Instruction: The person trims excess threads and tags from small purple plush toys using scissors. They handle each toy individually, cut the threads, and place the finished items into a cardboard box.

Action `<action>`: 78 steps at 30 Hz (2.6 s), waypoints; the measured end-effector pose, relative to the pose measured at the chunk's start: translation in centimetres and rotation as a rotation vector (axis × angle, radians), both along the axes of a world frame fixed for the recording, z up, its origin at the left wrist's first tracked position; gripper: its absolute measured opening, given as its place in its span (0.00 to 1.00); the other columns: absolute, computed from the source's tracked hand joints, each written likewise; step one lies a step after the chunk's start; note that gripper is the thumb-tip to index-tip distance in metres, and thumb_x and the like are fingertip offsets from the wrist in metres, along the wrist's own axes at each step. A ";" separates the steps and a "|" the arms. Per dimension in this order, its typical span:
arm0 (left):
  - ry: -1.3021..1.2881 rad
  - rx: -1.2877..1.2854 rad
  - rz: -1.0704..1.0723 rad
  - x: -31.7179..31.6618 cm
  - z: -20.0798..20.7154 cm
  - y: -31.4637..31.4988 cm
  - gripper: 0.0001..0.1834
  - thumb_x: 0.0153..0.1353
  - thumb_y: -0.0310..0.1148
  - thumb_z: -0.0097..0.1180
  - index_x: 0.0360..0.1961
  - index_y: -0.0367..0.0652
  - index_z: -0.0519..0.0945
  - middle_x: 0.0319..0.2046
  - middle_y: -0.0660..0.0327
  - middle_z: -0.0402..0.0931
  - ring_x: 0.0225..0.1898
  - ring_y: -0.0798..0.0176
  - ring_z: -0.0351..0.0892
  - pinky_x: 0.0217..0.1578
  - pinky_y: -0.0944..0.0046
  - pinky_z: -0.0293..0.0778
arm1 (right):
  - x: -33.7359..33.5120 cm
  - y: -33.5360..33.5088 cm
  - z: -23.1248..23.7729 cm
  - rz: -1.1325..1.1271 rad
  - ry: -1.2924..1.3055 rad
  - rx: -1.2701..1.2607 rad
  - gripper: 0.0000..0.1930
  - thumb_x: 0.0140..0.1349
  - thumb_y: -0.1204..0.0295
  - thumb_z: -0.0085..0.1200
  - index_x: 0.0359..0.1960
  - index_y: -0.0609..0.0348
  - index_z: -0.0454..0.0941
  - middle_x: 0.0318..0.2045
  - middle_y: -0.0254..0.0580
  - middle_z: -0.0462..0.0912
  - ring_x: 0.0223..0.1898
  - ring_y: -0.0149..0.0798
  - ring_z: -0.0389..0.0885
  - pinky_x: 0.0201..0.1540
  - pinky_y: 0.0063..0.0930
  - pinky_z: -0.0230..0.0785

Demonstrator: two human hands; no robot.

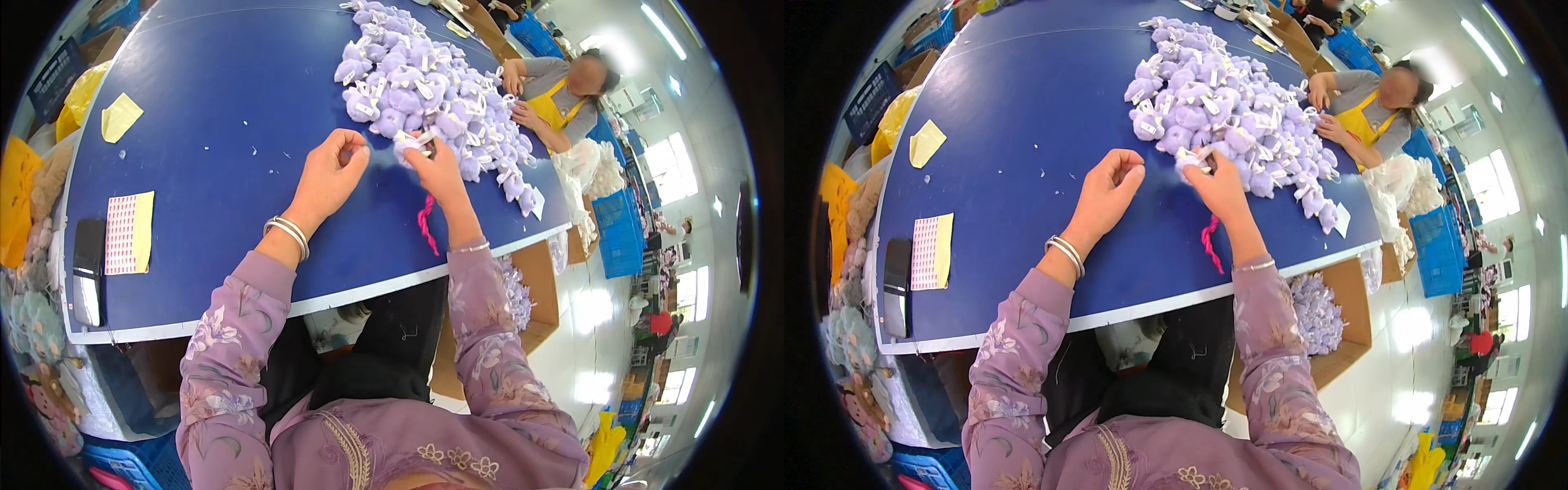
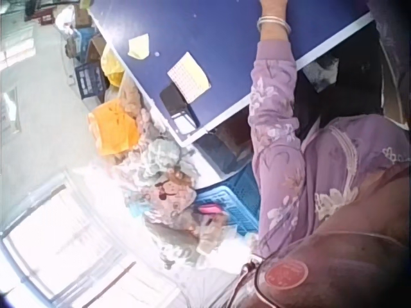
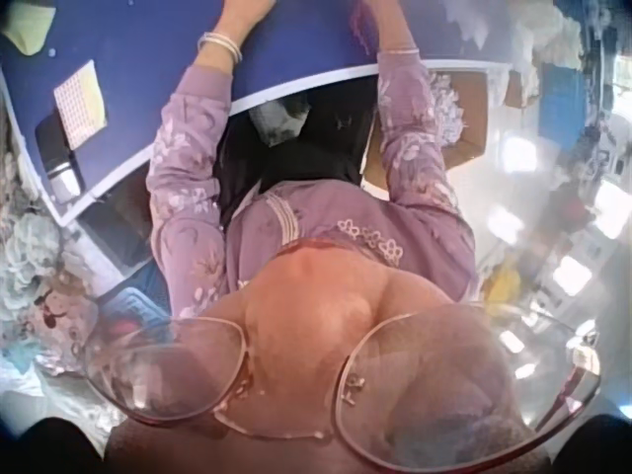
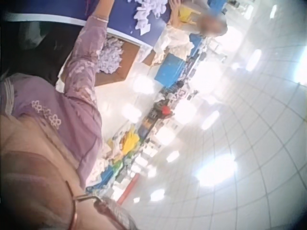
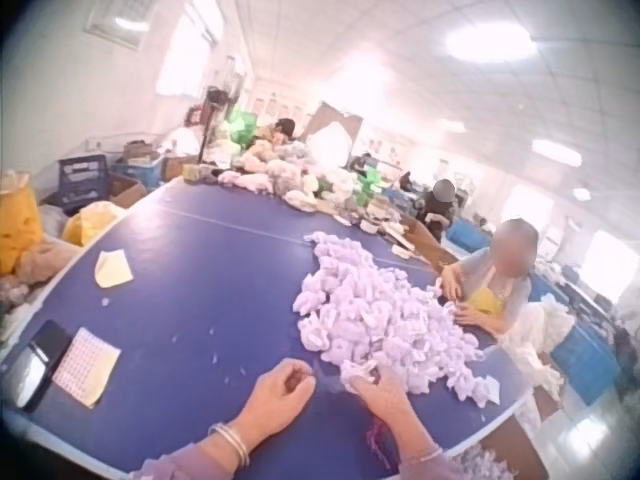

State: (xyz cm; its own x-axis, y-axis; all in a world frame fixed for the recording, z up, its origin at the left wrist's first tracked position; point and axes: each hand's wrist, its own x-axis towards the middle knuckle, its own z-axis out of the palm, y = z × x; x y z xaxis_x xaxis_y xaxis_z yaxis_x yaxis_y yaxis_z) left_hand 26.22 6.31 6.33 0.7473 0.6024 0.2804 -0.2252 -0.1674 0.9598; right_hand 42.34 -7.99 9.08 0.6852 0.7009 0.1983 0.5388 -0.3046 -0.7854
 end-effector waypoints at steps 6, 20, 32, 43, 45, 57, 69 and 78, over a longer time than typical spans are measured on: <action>-0.010 -0.277 -0.290 -0.4 1.4 0.1 0.30 0.61 0.37 0.62 0.60 0.37 0.66 0.40 0.60 0.76 0.31 0.71 0.76 0.31 0.69 0.72 | -2.1 3.7 2.8 0.314 0.603 0.080 0.21 0.67 0.51 0.51 0.35 0.61 0.76 0.19 0.27 0.71 0.15 0.18 0.61 0.16 0.16 0.49; 0.069 -0.052 0.063 -0.1 0.7 0.3 0.21 0.56 0.20 0.55 0.51 0.40 0.67 0.40 0.64 0.71 0.38 0.75 0.72 0.38 0.73 0.72 | -2.5 3.4 2.4 0.286 0.410 0.014 0.18 0.62 0.63 0.61 0.47 0.61 0.76 0.34 0.29 0.77 0.33 0.21 0.69 0.36 0.17 0.63; 0.007 0.058 0.086 -0.2 0.7 0.2 0.21 0.58 0.15 0.55 0.50 0.44 0.66 0.46 0.62 0.71 0.44 0.72 0.74 0.42 0.71 0.74 | -3.3 3.5 2.1 0.375 0.362 0.155 0.21 0.54 0.71 0.67 0.48 0.60 0.75 0.40 0.31 0.77 0.38 0.23 0.73 0.40 0.19 0.67; 0.051 0.379 0.160 0.0 0.9 -0.4 0.22 0.53 0.15 0.58 0.46 0.43 0.67 0.42 0.59 0.69 0.37 0.61 0.74 0.36 0.65 0.72 | -4.4 4.3 1.3 0.263 0.489 0.267 0.10 0.59 0.70 0.60 0.39 0.60 0.75 0.29 0.28 0.74 0.29 0.19 0.68 0.30 0.17 0.61; 0.053 0.375 0.144 0.2 1.0 -0.6 0.21 0.53 0.15 0.58 0.46 0.43 0.67 0.42 0.59 0.69 0.38 0.62 0.74 0.36 0.65 0.73 | -4.1 4.2 0.8 0.261 0.462 0.302 0.10 0.61 0.68 0.60 0.39 0.59 0.75 0.27 0.27 0.74 0.26 0.18 0.67 0.27 0.17 0.60; 0.119 0.061 -0.101 -0.1 1.2 0.0 0.19 0.55 0.19 0.55 0.49 0.40 0.68 0.38 0.62 0.74 0.37 0.72 0.76 0.37 0.70 0.74 | -3.2 4.2 0.7 0.093 0.732 0.320 0.11 0.63 0.65 0.60 0.32 0.60 0.74 0.20 0.27 0.71 0.16 0.18 0.62 0.15 0.17 0.52; 0.079 -0.449 -0.137 0.3 1.5 0.9 0.17 0.64 0.29 0.50 0.53 0.36 0.73 0.34 0.59 0.79 0.25 0.71 0.79 0.24 0.72 0.73 | -2.9 4.1 1.3 0.155 0.498 0.276 0.13 0.67 0.62 0.55 0.37 0.61 0.77 0.24 0.26 0.73 0.21 0.16 0.63 0.21 0.15 0.55; -0.016 -0.648 -0.305 -0.4 2.2 0.9 0.17 0.68 0.37 0.51 0.48 0.34 0.76 0.33 0.57 0.81 0.26 0.69 0.81 0.24 0.73 0.74 | -3.5 4.1 0.5 0.193 0.564 0.341 0.10 0.68 0.66 0.53 0.35 0.60 0.78 0.20 0.25 0.71 0.17 0.18 0.63 0.18 0.16 0.53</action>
State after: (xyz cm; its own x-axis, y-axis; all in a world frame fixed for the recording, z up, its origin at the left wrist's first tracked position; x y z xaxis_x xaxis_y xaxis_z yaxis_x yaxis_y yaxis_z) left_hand 25.85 7.22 8.48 0.9075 0.4170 -0.0506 -0.1864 0.5078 0.8411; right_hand 38.88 -3.91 9.61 0.6177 0.7824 0.0790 0.0394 0.0696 -0.9968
